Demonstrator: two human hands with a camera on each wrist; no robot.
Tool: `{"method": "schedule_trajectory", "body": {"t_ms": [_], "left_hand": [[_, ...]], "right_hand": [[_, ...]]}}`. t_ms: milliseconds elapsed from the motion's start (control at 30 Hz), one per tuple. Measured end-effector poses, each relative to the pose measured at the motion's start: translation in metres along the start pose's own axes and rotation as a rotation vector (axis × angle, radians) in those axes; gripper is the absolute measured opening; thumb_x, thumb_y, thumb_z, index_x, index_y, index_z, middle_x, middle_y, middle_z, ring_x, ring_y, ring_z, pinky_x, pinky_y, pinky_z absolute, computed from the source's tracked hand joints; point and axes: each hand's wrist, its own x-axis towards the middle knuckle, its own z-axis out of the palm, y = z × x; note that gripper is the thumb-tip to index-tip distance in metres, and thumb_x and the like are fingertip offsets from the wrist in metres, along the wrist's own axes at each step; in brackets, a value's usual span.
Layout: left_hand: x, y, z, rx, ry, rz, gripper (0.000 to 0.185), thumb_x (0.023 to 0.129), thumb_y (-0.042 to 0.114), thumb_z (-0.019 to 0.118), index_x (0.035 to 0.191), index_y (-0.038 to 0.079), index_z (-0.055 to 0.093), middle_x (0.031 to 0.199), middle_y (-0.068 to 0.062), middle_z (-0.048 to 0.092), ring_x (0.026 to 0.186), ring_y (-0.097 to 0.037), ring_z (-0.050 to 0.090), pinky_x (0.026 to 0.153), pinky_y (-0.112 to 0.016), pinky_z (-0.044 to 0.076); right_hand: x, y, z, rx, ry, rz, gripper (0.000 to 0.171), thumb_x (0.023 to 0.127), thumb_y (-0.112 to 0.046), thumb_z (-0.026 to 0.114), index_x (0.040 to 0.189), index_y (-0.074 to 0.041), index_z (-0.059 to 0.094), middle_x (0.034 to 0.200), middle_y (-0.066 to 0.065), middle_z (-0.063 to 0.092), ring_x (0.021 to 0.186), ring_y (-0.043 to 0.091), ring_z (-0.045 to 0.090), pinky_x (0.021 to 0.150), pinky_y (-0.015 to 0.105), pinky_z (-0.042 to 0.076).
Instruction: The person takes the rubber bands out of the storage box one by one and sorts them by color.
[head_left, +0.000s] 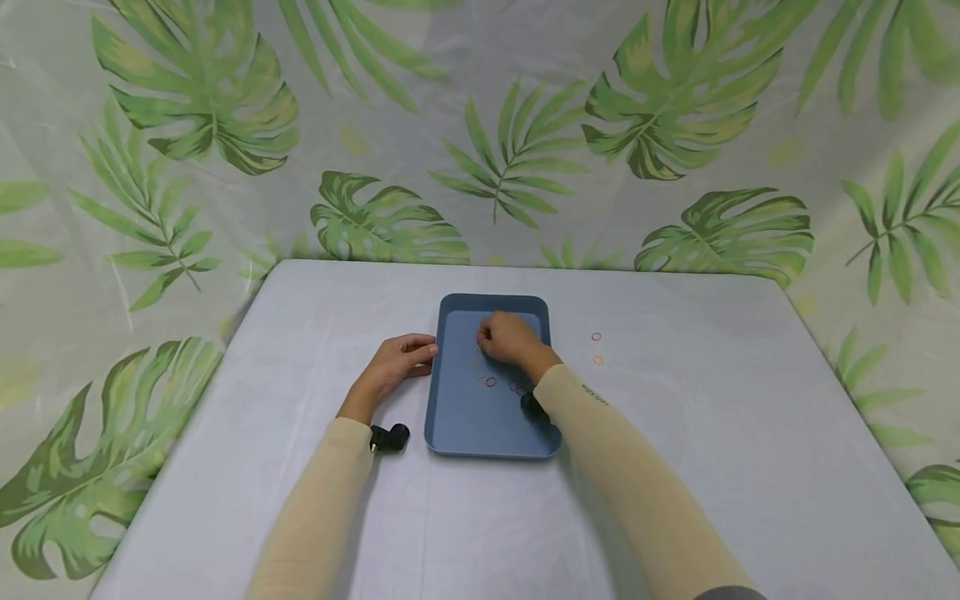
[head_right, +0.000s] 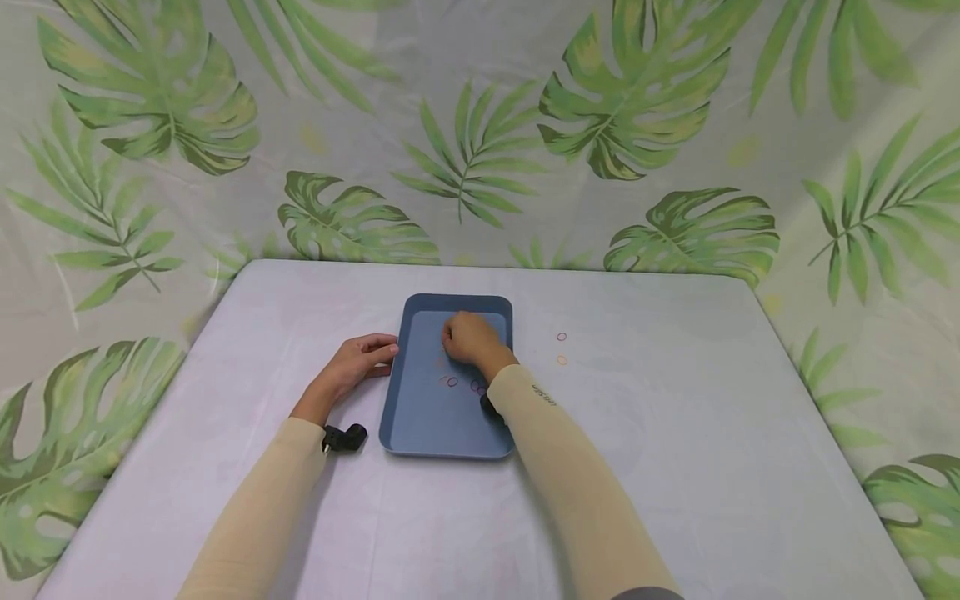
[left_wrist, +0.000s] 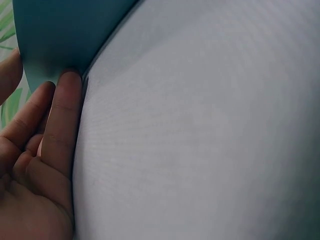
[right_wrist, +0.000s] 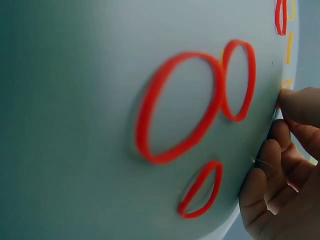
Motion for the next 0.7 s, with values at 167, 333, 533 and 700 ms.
{"method": "schedule_trajectory", "body": {"t_ms": [167, 333, 533, 700], "left_hand": [[0.002, -0.002, 0.0, 0.004, 0.006, -0.007, 0.044, 0.098, 0.019, 0.063, 0.137, 0.0, 0.056, 0.136, -0.022, 0.059, 0.097, -0.008, 0.066, 0.094, -0.029, 0.06], [0.004, -0.003, 0.0, 0.003, 0.004, -0.011, 0.044, 0.098, 0.019, 0.063, 0.137, 0.0, 0.056, 0.136, -0.022, 0.059, 0.097, -0.008, 0.066, 0.094, -0.03, 0.06], [0.003, -0.002, -0.001, -0.003, -0.003, -0.014, 0.045, 0.099, 0.019, 0.063, 0.138, -0.001, 0.056, 0.137, -0.023, 0.058, 0.096, -0.006, 0.065, 0.094, -0.028, 0.059], [0.002, -0.001, -0.001, 0.008, 0.005, -0.011, 0.046, 0.099, 0.02, 0.063, 0.138, -0.001, 0.055, 0.136, -0.024, 0.058, 0.094, -0.006, 0.064, 0.094, -0.03, 0.059]], "right_hand": [[0.0, 0.002, -0.001, 0.03, -0.009, 0.015, 0.012, 0.094, -0.014, 0.064, 0.095, -0.008, 0.074, 0.098, 0.008, 0.073, 0.086, 0.021, 0.062, 0.082, 0.036, 0.055], [0.0, 0.002, -0.003, 0.022, -0.022, 0.014, 0.011, 0.093, -0.015, 0.067, 0.097, -0.008, 0.075, 0.101, 0.009, 0.074, 0.093, 0.024, 0.065, 0.088, 0.039, 0.057], [-0.003, 0.004, -0.007, 0.085, 0.004, 0.008, 0.01, 0.092, -0.013, 0.067, 0.092, -0.009, 0.076, 0.096, 0.008, 0.075, 0.088, 0.022, 0.063, 0.082, 0.036, 0.055], [-0.005, 0.003, -0.011, 0.191, 0.055, -0.015, 0.011, 0.094, -0.016, 0.067, 0.096, -0.01, 0.076, 0.099, 0.007, 0.075, 0.087, 0.02, 0.064, 0.075, 0.032, 0.054]]}}
